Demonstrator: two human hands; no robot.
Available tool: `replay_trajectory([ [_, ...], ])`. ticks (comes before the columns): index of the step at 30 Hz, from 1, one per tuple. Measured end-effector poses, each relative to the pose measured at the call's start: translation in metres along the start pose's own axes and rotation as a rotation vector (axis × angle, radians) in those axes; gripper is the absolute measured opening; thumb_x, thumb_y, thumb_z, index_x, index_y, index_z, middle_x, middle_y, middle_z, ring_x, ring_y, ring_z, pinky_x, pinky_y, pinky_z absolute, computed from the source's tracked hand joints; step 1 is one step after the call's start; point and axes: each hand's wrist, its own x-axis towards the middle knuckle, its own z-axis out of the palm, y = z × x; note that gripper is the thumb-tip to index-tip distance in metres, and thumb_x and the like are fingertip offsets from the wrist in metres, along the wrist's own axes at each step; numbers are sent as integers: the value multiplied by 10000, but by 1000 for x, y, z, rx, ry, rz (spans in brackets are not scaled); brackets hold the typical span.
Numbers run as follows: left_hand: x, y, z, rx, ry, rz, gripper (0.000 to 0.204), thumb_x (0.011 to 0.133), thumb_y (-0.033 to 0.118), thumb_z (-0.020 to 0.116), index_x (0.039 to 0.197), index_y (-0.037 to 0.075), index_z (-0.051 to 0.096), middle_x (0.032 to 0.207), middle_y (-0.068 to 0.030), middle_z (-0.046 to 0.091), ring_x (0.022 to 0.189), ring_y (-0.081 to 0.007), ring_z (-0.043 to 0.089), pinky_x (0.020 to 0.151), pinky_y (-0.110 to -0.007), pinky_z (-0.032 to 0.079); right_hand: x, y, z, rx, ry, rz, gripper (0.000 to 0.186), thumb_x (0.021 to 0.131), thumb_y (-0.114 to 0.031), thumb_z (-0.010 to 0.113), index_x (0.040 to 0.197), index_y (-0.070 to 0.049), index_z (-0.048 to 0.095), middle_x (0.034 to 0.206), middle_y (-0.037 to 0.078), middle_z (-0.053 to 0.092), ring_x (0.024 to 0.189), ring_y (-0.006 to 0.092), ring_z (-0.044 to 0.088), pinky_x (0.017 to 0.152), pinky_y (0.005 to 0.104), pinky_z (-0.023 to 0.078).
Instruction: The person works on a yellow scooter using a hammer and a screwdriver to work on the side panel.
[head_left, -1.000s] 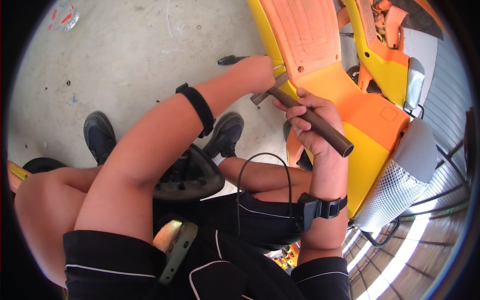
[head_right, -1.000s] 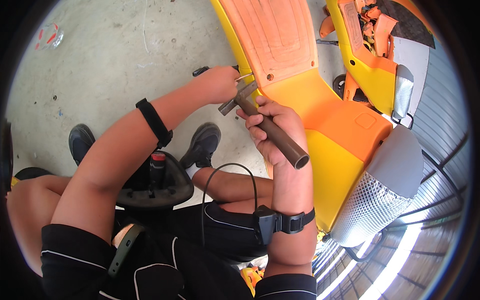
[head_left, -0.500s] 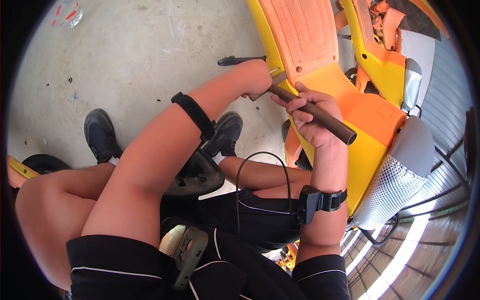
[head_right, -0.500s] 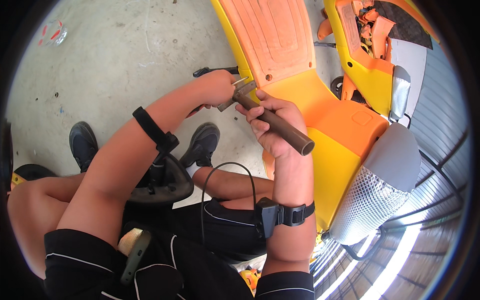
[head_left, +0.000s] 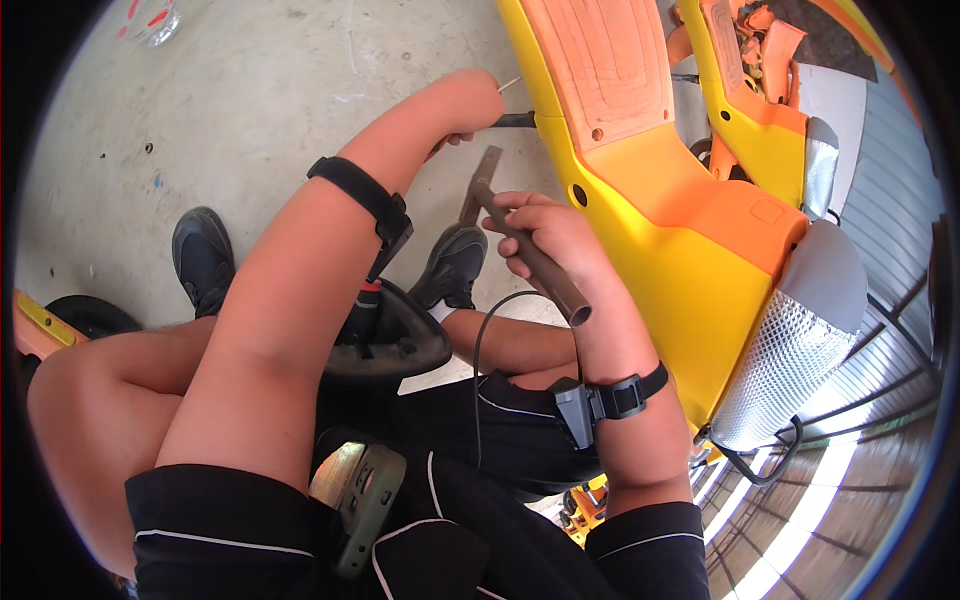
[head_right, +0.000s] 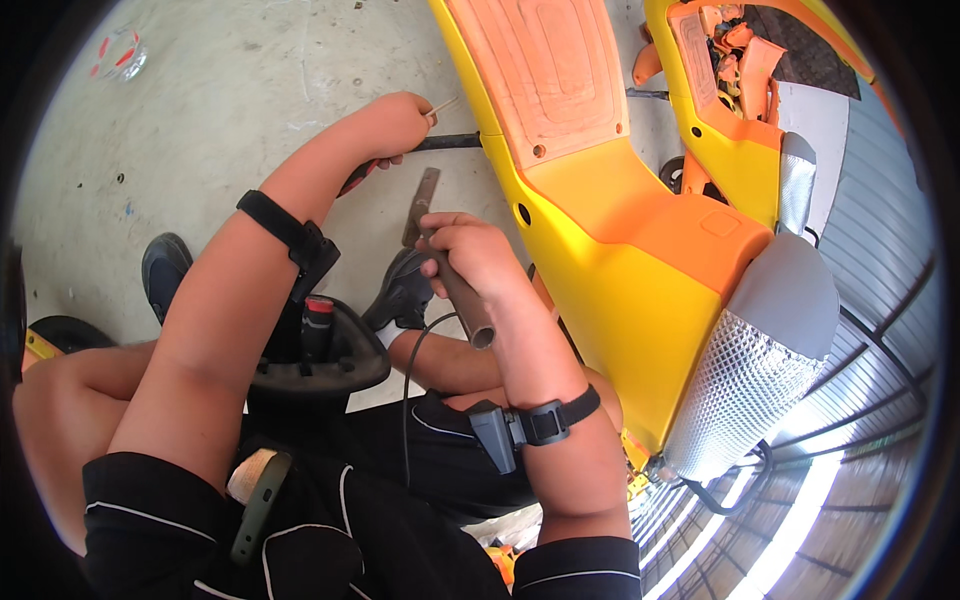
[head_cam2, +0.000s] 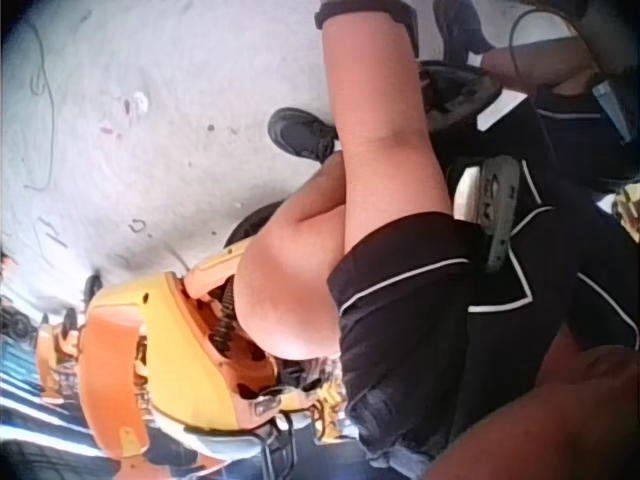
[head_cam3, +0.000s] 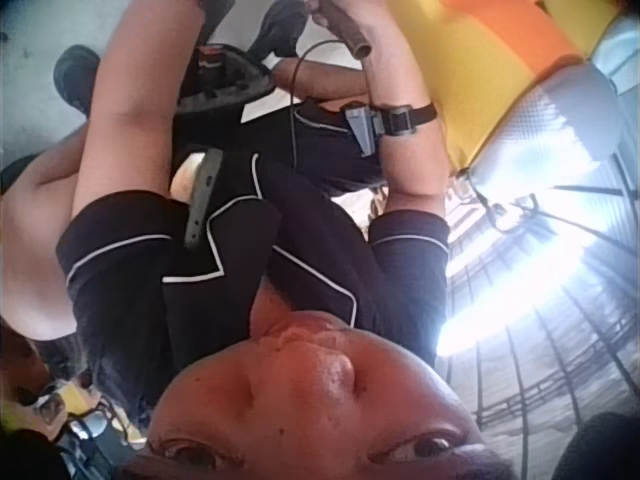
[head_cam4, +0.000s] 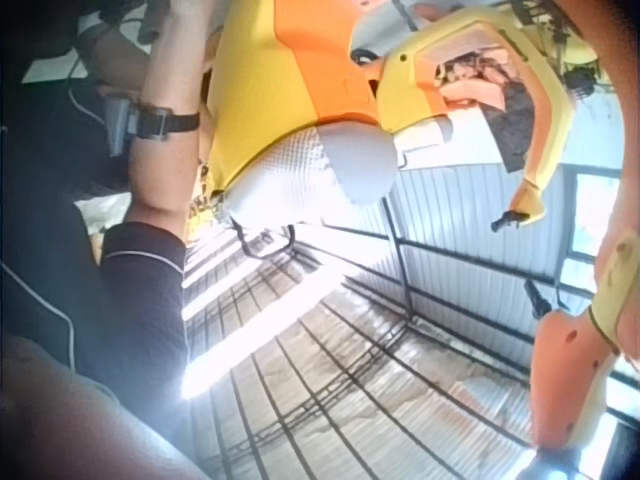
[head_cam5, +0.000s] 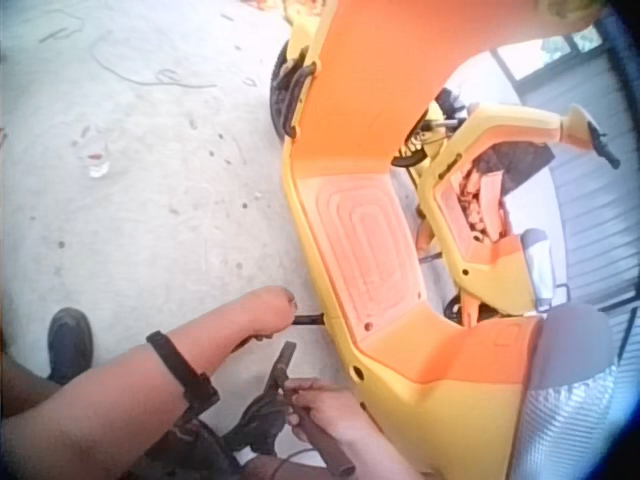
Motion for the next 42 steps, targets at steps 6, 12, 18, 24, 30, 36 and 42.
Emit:
replay_trajectory([
  [6,-8,-1,11,116,57,408,371,972,357,543,1062,17,658,775,-95,662,668,-207,614,620,-367,497,-1,6,15,-68,22,-71,405,905,-22,488,1301,55,450,1026,182,630,632,151,526,456,267,429],
  [12,-9,-2,21,-194,330,385,384,960,380,517,989,31,675,835,-179,679,816,-363,641,744,-438,502,9,28,-3,-108,-89,193,120,916,-113,593,958,-14,539,784,36,540,586,110,481,472,259,385],
  [18,-11,-19,-25,-337,667,269,403,954,401,500,1010,41,671,880,-175,687,864,-363,644,781,-441,501,-21,34,-15,121,148,-321,239,985,-255,553,1003,-17,550,753,28,526,548,102,462,477,263,407],
  [24,-15,-33,-31,-285,668,177,405,955,403,485,1025,53,676,917,-168,693,905,-365,644,802,-447,498,-16,42,-36,-38,477,-375,376,1022,-415,472,933,-52,511,651,10,466,490,95,409,450,266,362],
  [30,-13,-38,-9,-246,640,199,432,966,415,498,1006,18,662,795,-125,659,758,-270,622,716,-390,485,14,78,-64,-347,808,-810,443,1032,-421,453,847,-19,478,659,76,505,608,181,496,584,339,414],
  [36,-16,-37,-6,-167,602,193,421,963,408,478,977,27,657,861,-154,677,833,-330,634,752,-431,494,19,87,-59,-714,944,-634,458,1031,-434,427,920,6,490,736,227,566,675,399,548,672,460,447],
  [42,-24,-36,-6,-201,553,158,421,960,405,478,975,23,655,860,-162,674,843,-344,633,760,-437,495,30,90,-59,-771,969,-657,456,1032,-432,448,888,-3,505,679,70,527,633,178,508,607,347,429],
])
